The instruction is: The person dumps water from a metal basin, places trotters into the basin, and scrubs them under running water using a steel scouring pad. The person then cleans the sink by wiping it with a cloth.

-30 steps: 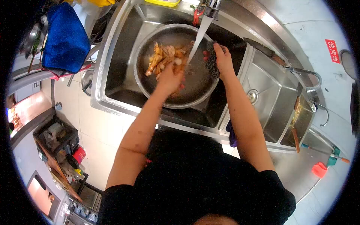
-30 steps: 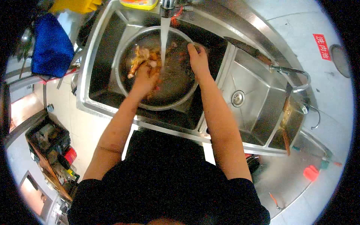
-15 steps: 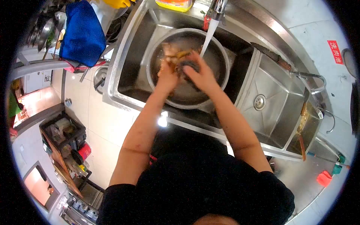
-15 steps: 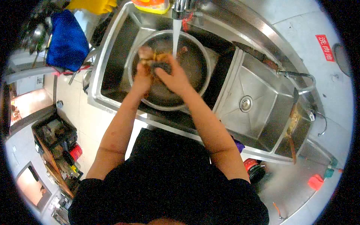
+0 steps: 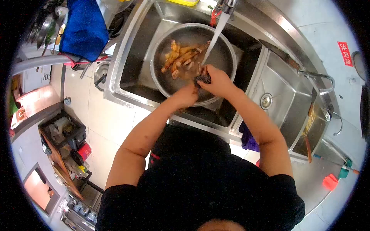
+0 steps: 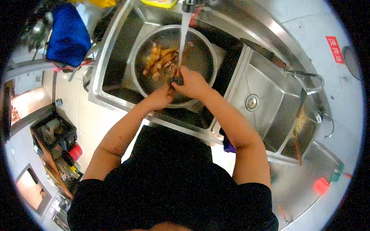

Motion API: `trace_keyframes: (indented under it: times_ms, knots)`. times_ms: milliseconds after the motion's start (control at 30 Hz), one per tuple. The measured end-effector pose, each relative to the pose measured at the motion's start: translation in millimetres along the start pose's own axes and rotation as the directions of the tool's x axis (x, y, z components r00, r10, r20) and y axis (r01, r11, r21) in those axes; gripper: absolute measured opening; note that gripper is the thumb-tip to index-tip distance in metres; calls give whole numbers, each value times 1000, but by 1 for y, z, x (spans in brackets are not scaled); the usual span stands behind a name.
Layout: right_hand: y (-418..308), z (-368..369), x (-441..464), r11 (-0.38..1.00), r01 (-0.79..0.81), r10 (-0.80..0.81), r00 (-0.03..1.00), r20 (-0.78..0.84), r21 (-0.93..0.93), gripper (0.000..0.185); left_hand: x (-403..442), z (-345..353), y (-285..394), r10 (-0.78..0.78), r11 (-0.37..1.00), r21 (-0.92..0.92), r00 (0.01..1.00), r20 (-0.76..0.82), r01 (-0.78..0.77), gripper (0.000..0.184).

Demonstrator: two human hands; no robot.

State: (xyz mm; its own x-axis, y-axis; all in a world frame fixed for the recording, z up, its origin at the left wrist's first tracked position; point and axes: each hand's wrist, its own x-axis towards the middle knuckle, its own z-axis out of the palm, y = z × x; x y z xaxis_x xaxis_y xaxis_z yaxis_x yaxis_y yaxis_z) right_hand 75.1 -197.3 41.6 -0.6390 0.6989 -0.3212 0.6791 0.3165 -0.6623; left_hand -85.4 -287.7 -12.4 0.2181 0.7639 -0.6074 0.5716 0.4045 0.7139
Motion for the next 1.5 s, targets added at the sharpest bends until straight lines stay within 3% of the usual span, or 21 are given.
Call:
trace_keyframes:
  times_ms: [100,167,267,300,367,467,567,633,700,767,833,900,1000,1067,1100,1167,1233,1300,1367,1467,1500]
  knots:
    - [13,0,-14,992,126,-127,992,25,21,44,-13,-27,5,78,994,-76,996,-52,-82,65]
    - [16,-6,-22,999,8,-11,998,60,48,47,-9,-51,-1,-65,998,19,990,-123,67,63]
    - [40,3,-29,972,-125,136,990,-43,199,41,31,-74,-70,27,994,106,917,-399,17,57]
    - [47,9,-30,951,-151,183,978,-97,271,38,30,-90,-55,-74,990,82,913,-400,116,59]
    - [54,12,-25,902,-258,320,937,-137,345,38,32,-105,-42,-140,848,395,867,-477,354,59]
    - [74,11,-3,825,-378,456,884,-100,419,46,63,-101,-74,59,921,353,836,-545,166,59]
    - [83,16,25,354,-357,736,676,-22,865,49,73,-72,-58,208,875,471,792,-573,111,59]
    - [122,54,50,446,-237,681,716,-155,863,53,72,-48,-26,326,924,352,786,-526,-148,42]
    - [84,51,46,775,-307,490,844,-219,552,52,94,-22,-26,206,976,152,886,-416,-156,36]
    - [46,21,32,775,-256,472,843,-260,579,46,101,-20,-6,86,988,143,979,-184,-60,33]
    - [46,-13,22,887,-172,370,820,-437,429,43,110,-14,1,-10,990,-142,995,-96,-3,31]
    - [58,-47,10,974,-140,219,790,-573,179,40,118,3,-10,-96,743,-670,989,-111,-4,29]
    - [100,-107,16,966,-59,-128,739,-662,-252,37,105,-6,-9,-120,832,-552,989,-91,50,31]
    - [124,-145,28,889,-37,-315,674,-668,-456,50,91,-10,-11,17,973,-215,961,-277,-79,35]
    - [123,-149,31,786,-201,-388,575,-720,-584,58,90,-16,-14,113,992,-20,936,-334,-127,38]
    - [92,-143,31,845,-125,-372,562,-739,-520,58,113,-12,-73,161,966,-69,791,-590,-248,48]
    - [88,-94,29,949,6,-216,739,-638,-316,56,84,-47,-36,86,996,52,650,-755,-71,50]
    - [71,-43,26,996,-40,62,958,-279,85,52,93,-69,-61,20,1000,15,614,-789,-13,60]
    - [93,13,38,992,-120,123,968,-220,29,59,103,-89,-90,-48,998,-4,683,-729,66,67]
    - [184,82,89,789,-355,537,796,-281,501,70,103,-102,-74,-227,957,-272,839,-494,99,82]
    - [213,107,105,503,-176,596,780,-192,846,79,115,-98,-83,-299,934,-323,834,-463,155,87]
